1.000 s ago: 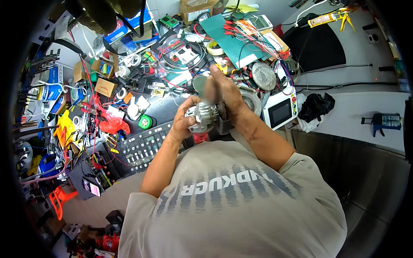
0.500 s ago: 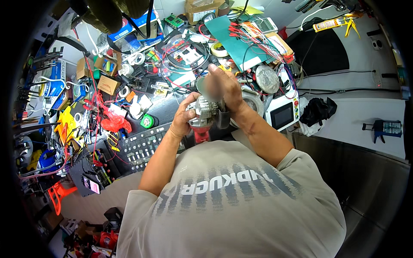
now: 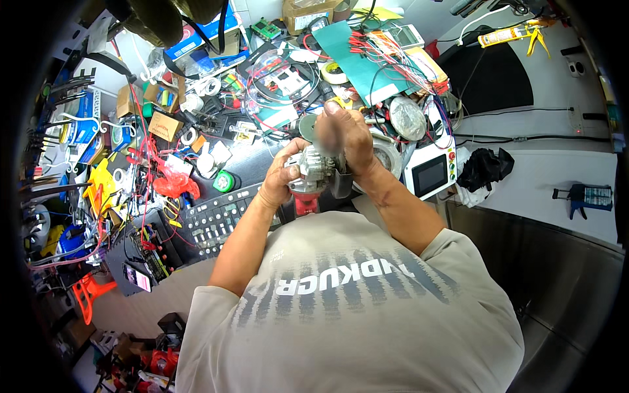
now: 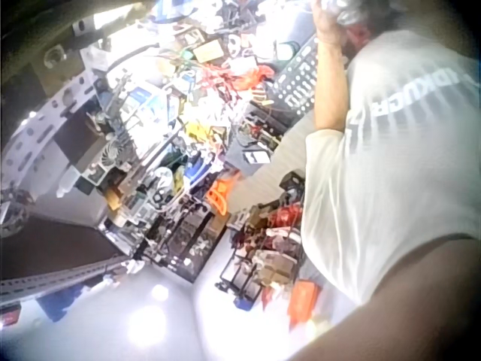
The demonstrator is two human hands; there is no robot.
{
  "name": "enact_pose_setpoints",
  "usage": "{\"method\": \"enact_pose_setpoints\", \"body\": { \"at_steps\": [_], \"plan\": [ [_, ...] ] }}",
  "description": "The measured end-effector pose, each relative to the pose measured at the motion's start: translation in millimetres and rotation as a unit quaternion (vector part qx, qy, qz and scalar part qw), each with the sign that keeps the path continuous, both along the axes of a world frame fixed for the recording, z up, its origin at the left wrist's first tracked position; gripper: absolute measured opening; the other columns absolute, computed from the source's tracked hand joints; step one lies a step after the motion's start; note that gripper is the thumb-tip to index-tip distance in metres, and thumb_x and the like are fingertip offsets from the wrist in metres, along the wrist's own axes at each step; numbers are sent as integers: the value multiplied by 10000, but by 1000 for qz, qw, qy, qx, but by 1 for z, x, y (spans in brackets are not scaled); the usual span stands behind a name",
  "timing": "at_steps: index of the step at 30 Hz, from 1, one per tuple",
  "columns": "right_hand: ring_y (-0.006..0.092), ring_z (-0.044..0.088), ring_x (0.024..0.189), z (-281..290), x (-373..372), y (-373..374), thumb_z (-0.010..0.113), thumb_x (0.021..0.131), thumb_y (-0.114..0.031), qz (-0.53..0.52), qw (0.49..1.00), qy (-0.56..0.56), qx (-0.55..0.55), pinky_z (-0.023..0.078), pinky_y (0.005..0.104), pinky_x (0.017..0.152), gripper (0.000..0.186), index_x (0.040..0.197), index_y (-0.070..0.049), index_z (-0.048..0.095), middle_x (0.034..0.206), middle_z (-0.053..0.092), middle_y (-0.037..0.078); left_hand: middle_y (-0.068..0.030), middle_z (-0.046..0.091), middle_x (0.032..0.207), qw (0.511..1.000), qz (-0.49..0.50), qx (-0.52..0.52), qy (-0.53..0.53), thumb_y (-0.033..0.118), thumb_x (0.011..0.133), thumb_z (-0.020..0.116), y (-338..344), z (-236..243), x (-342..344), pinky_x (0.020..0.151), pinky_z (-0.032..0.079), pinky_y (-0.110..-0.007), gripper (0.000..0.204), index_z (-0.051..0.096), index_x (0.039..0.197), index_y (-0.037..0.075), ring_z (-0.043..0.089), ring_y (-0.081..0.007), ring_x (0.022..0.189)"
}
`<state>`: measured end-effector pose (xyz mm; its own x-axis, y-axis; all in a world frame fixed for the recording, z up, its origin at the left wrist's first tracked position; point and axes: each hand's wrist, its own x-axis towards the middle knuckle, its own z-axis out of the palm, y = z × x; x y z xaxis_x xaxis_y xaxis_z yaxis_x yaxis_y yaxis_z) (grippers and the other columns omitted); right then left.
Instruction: The person removes a grinding disc from an angle grinder, installs a replacement disc by hand and with a wrench, and then turns on the power tool briefly.
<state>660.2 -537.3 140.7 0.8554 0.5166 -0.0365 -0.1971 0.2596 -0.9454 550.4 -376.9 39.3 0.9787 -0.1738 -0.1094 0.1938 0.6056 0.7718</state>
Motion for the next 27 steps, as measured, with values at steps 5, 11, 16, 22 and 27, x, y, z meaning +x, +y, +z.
{"method": "enact_pose_setpoints", "body": {
  "at_steps": [5, 11, 16, 22, 27],
  "plan": [
    [92, 392, 601, 5, -7, 3, 569, 1193, -352, -31, 999, -30, -21, 325, 320, 584, 579, 675, -94, 524, 639, 469, -26, -80, 743, 1210, 1000, -3, -18, 4, 689, 766, 934, 0, 6, -1, 953, 627, -320, 956, 598, 1365, 25, 756, -159, 1070],
    [78, 390, 626, -12, 3, 3, 589, 1194, -341, 34, 992, -119, 26, 327, 318, 589, 561, 703, -74, 534, 661, 473, -41, -71, 748, 1177, 999, 14, -42, 12, 641, 791, 922, 5, 1, 6, 911, 627, -326, 885, 615, 1357, 34, 751, -157, 1023],
    [111, 473, 670, -29, 16, 10, 579, 1220, -378, 28, 990, -98, 96, 404, 331, 647, 569, 759, -46, 606, 707, 549, -9, -62, 746, 1189, 999, 22, -42, 24, 647, 767, 924, 6, 3, 9, 935, 623, -323, 907, 608, 1368, 46, 753, -162, 1040],
    [164, 672, 869, -20, 14, 5, 607, 1199, -452, -31, 990, -71, -120, 534, 364, 799, 557, 951, 14, 784, 872, 735, 67, -66, 748, 1201, 999, 14, -38, 33, 657, 739, 930, 14, 0, 2, 941, 625, -331, 950, 616, 1380, 30, 756, -170, 1065],
    [153, 706, 915, -2, 10, -16, 746, 1121, -244, -12, 975, -214, -53, 561, 338, 859, 263, 1043, -7, 829, 1009, 791, 81, -91, 747, 1264, 998, 38, -36, 37, 646, 738, 944, 18, 2, -1, 1007, 647, -378, 1001, 598, 1433, 14, 767, -204, 1124]
  ]
}}
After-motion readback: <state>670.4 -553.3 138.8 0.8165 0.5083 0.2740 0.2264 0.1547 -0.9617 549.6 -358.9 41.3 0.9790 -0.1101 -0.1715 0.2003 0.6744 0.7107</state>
